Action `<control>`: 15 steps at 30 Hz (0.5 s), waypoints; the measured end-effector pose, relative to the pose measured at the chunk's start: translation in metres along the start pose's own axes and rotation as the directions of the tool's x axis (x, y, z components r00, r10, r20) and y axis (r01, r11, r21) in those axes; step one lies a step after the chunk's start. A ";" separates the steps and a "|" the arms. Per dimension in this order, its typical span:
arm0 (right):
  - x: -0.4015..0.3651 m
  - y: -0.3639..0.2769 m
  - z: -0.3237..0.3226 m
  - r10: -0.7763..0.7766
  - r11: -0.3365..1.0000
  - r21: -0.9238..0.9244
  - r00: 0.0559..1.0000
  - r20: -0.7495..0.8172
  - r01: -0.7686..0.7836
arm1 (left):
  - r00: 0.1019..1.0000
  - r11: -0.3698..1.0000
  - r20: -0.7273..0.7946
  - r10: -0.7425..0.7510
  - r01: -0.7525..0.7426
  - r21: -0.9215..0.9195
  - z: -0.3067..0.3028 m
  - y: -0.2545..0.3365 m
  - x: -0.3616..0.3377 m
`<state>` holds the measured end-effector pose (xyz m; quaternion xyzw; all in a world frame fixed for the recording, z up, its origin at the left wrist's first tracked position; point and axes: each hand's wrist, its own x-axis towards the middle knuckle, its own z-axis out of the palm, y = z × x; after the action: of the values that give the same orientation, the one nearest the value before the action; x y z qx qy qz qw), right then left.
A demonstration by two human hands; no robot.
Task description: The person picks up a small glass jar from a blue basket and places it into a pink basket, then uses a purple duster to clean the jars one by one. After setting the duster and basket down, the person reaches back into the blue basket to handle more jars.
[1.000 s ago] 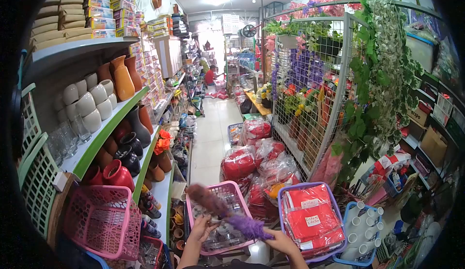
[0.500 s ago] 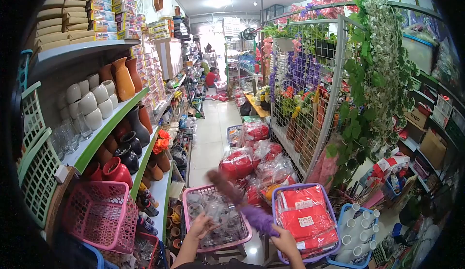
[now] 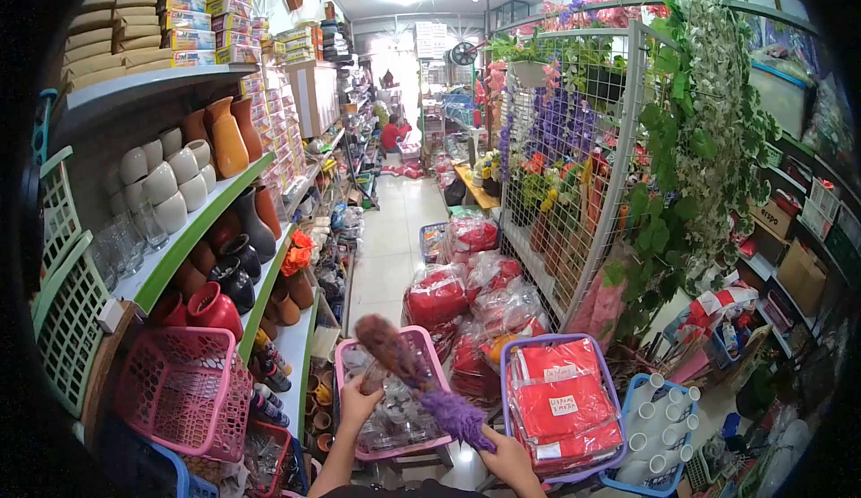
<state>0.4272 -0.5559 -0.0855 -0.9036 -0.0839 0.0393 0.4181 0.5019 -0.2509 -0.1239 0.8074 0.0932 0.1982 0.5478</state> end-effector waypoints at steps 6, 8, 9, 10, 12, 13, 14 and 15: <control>-0.004 0.013 -0.015 -0.179 0.983 -0.003 0.963 0.203 0.183 | 0.908 0.763 0.071 0.413 -0.387 0.517 -0.001 -0.047 0.009; -0.002 0.010 -0.011 -0.089 0.996 -0.017 0.990 0.110 0.092 | 1.000 0.994 0.011 -0.008 0.007 0.108 -0.007 0.012 -0.005; -0.002 0.007 -0.010 0.000 1.000 -0.026 1.000 0.018 0.001 | 0.997 0.997 0.004 0.083 -0.083 0.006 0.000 -0.019 0.001; -0.002 -0.001 -0.013 0.007 0.996 -0.090 1.000 0.025 -0.004 | 0.998 0.999 0.034 0.043 -0.044 0.016 -0.003 -0.011 0.000; -0.002 0.002 -0.019 -0.089 0.992 -0.078 0.987 0.133 0.100 | 0.900 0.825 0.007 0.435 -0.401 0.397 -0.006 -0.016 0.005; -0.005 0.004 -0.021 -0.178 0.979 -0.054 0.956 0.233 0.195 | 0.627 0.387 0.123 0.769 -0.610 0.692 -0.009 -0.019 0.012; -0.005 0.004 -0.020 -0.174 0.980 -0.053 0.958 0.229 0.191 | 0.589 0.212 0.214 0.779 -0.569 0.795 -0.012 -0.023 0.016; -0.004 0.003 -0.017 -0.160 0.982 -0.074 0.976 0.149 0.173 | 0.586 0.210 0.218 0.780 -0.574 0.792 -0.009 -0.026 0.013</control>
<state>0.4262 -0.5710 -0.0770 -0.9056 -0.1907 0.0647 0.3732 0.5116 -0.2283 -0.1416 0.8853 -0.1317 0.4444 -0.0388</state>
